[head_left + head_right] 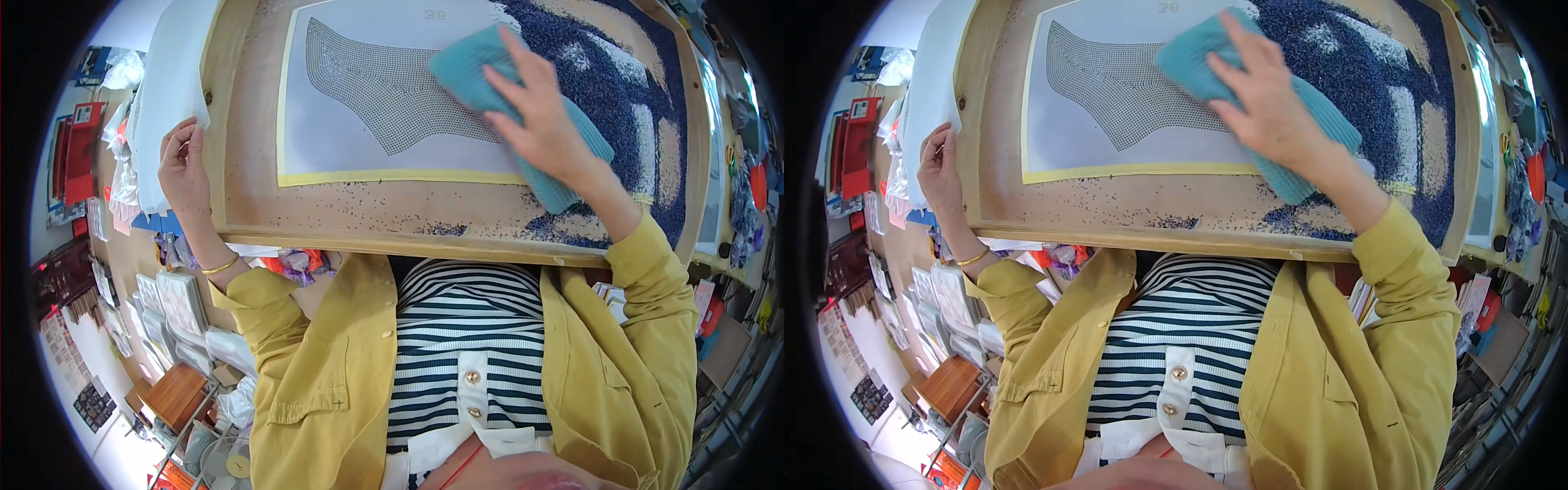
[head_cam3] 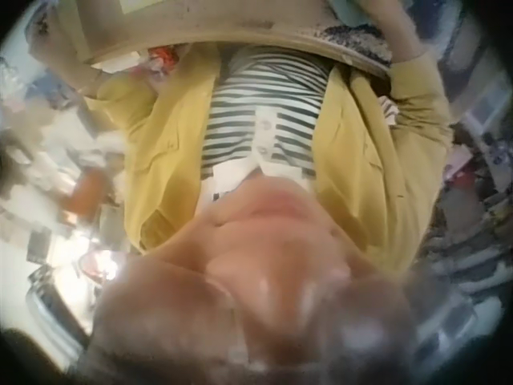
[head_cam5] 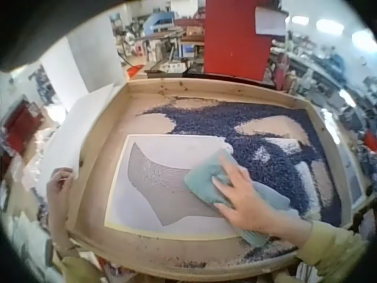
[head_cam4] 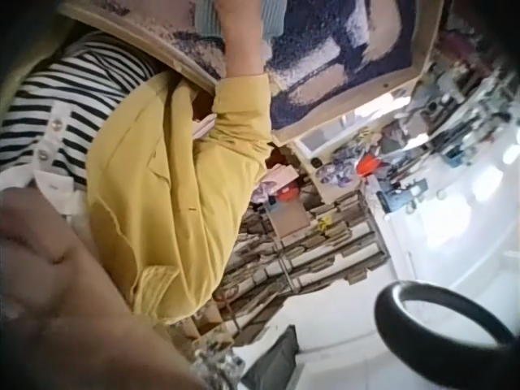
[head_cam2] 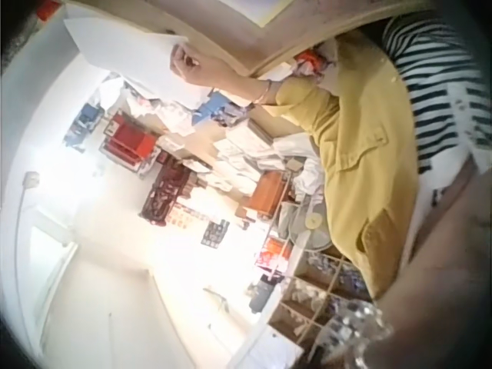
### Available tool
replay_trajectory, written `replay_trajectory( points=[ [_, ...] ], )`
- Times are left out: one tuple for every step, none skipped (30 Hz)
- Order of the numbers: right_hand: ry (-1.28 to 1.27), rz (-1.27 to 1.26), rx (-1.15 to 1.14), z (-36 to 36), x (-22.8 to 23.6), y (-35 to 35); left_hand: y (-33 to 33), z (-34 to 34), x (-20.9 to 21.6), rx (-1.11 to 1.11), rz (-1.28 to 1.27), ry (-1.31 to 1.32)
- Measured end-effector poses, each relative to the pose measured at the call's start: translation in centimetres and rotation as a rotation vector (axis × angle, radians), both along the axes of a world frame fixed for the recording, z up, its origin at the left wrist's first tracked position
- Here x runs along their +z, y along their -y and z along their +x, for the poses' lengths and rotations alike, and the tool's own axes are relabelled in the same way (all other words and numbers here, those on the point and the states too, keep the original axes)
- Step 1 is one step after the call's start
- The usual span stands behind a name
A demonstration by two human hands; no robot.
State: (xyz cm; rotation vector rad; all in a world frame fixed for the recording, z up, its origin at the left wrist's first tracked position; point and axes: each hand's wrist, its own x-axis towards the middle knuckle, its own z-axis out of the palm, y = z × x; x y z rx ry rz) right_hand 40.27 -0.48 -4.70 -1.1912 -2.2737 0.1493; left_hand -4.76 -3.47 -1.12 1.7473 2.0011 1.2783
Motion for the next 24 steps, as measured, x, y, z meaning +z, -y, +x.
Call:
replay_trajectory(
  points=[
    [0.057,0.105,0.010,-1.4,-0.8,-0.6,-0.1,-0.2,-0.4,-0.003,-0.008,0.000],
    [0.109,0.213,0.016,-2.5,-1.3,-1.1,-0.1,-0.4,-0.4,-0.009,-0.013,-0.004],
    [0.160,0.323,0.022,-2.9,-1.7,-1.5,0.0,-0.4,-0.3,-0.013,-0.017,-0.009],
    [0.166,0.328,0.009,-2.4,-2.1,-2.1,-0.5,-0.2,-0.8,-0.026,-0.011,-0.005],
    [0.296,0.340,-0.123,-1.6,-2.6,-2.8,-1.0,0.2,-1.3,-0.046,-0.002,0.012],
    [0.409,0.353,-0.239,-1.2,-2.8,-3.7,-0.9,0.3,-1.1,-0.048,0.008,0.017],
    [0.523,0.365,-0.360,-0.6,-2.9,-4.5,-0.8,0.5,-0.9,-0.051,0.019,0.024],
    [0.637,0.374,-0.484,0.1,-2.9,-5.0,-0.9,0.6,-0.6,-0.057,0.031,0.032],
    [0.635,0.381,-0.482,0.6,-2.6,-5.0,-0.8,0.4,-0.6,-0.054,0.037,0.031],
    [0.542,0.255,-0.474,1.3,-2.2,-4.5,-0.5,0.3,-0.6,-0.046,0.029,0.028],
    [0.449,0.131,-0.462,2.1,-1.4,-3.7,-0.1,0.2,-0.4,-0.037,0.022,0.026],
    [0.358,0.008,-0.451,2.9,-0.7,-2.9,0.1,0.2,-0.4,-0.030,0.015,0.027],
    [0.268,-0.115,-0.438,3.5,-0.3,-2.3,0.1,0.3,-0.6,-0.024,0.006,0.028],
    [0.159,-0.088,-0.349,4.1,-0.4,-1.8,-0.2,0.5,-0.6,-0.028,0.009,0.034],
    [0.051,-0.063,-0.258,4.5,-0.5,-1.3,-0.5,0.6,-0.6,-0.025,0.014,0.035],
    [0.049,-0.071,-0.257,3.8,-0.2,-0.5,-0.2,0.6,-0.3,-0.017,0.009,0.027],
    [-0.025,-0.117,-0.202,2.7,0.1,0.2,0.2,0.4,0.0,-0.008,0.002,0.019],
    [-0.100,-0.164,-0.146,1.4,0.4,0.9,0.6,0.3,0.3,0.004,-0.005,0.009],
    [-0.076,-0.181,-0.145,0.5,0.6,1.5,0.3,0.4,-0.1,-0.004,-0.010,0.015],
    [-0.053,-0.199,-0.144,-0.4,0.6,1.9,0.0,0.5,-0.5,-0.014,-0.007,0.024],
    [-0.054,-0.199,-0.144,-1.7,0.4,1.6,-0.3,0.6,-0.6,-0.018,0.000,0.028],
    [-0.003,-0.171,-0.112,-3.2,0.0,1.4,-0.4,0.6,-0.5,-0.021,0.006,0.028],
    [0.047,-0.142,-0.082,-3.8,-0.3,1.2,-0.5,0.7,-0.4,-0.026,0.014,0.027],
    [0.040,-0.142,-0.086,-3.7,-0.3,0.9,-0.6,0.7,-0.2,-0.031,0.014,0.020]
  ],
)
